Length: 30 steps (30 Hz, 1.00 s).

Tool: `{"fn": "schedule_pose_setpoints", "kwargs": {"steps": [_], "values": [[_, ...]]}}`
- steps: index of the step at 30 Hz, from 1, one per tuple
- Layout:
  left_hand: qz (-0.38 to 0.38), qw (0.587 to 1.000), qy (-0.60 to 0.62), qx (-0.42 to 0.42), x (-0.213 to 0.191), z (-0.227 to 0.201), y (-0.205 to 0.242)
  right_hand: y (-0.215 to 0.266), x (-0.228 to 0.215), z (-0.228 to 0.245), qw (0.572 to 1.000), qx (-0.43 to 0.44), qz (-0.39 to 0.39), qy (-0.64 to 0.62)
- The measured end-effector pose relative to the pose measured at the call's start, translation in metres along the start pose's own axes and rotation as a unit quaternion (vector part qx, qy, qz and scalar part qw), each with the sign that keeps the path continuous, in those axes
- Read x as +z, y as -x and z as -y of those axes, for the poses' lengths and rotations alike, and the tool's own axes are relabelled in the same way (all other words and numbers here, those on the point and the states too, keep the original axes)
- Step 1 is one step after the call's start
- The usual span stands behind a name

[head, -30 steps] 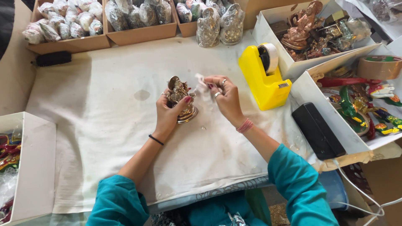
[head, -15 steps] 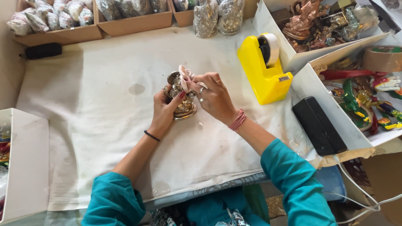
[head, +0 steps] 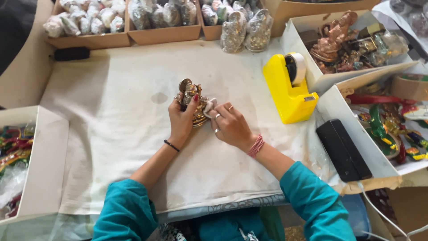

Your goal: The person wipes a small brass statue with a white cloth, then places it on a sheet of bubble wrap. They fold the bubble wrap around the statue to enclose it completely.

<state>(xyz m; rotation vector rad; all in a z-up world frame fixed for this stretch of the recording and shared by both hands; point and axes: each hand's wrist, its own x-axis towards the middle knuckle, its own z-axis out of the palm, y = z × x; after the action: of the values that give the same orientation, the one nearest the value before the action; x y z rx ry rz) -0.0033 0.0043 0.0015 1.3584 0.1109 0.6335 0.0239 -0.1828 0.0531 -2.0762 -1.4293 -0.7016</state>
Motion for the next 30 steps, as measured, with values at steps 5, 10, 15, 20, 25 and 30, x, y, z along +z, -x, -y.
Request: {"fn": "schedule_pose_setpoints", "kwargs": {"steps": [5,10,15,20,25,30], "values": [[0.018,1.0,-0.002,0.017,0.007,-0.021,0.004,0.004,0.017,0.003,0.995,-0.093,0.019,0.037],[0.041,0.998,-0.047,0.02,0.004,-0.013,-0.003,-0.004,0.009,-0.039,0.995,-0.092,0.011,0.047],[0.114,0.993,0.035,-0.023,-0.013,0.011,-0.018,0.01,-0.011,-0.096,0.988,0.119,-0.004,0.102],[0.201,0.976,0.038,-0.073,-0.022,-0.017,-0.029,0.016,-0.019,-0.116,0.964,0.202,-0.007,0.175],[0.212,0.966,0.081,-0.123,-0.024,-0.04,-0.029,0.006,-0.01,-0.091,0.962,0.085,-0.033,0.259],[0.242,0.961,0.02,-0.13,-0.036,-0.041,-0.035,0.009,-0.004,-0.087,0.98,0.062,-0.021,0.189]]}}
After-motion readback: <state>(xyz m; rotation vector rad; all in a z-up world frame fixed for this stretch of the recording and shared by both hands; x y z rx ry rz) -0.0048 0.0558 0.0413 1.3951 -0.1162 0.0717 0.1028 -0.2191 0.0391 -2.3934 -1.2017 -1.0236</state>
